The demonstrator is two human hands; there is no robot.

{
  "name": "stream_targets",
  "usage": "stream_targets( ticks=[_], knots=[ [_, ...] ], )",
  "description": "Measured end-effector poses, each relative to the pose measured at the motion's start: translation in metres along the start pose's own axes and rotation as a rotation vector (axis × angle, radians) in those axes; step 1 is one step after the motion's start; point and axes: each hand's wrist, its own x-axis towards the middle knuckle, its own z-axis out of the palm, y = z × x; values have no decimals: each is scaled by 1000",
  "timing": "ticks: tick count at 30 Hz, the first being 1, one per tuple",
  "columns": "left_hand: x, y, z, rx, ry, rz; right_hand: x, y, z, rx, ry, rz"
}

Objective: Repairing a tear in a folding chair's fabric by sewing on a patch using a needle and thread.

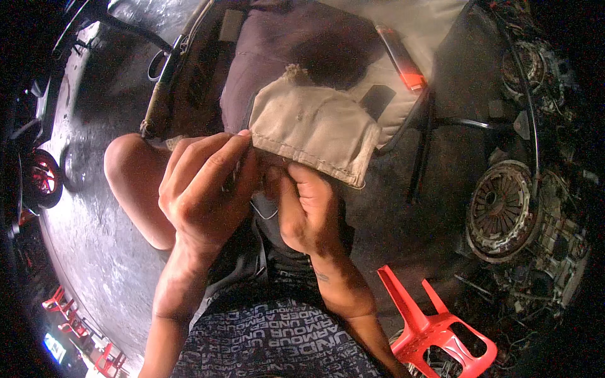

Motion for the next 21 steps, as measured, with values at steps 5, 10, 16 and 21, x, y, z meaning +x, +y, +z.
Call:
stream_targets(
  ticks=[5,10,16,21],
  knots=[
    [0,0,4,12,29,69,3,-6,7,-42,42,-48],
    [-2,-9,8,11,20,200,3,-11,11,-92,58,-80],
    [-4,-15,6,14,-26,328,3,-3,14,-70,130,-81],
    [-7,-15,9,18,-44,349,6,-4,14,-101,117,-122]
  ],
)
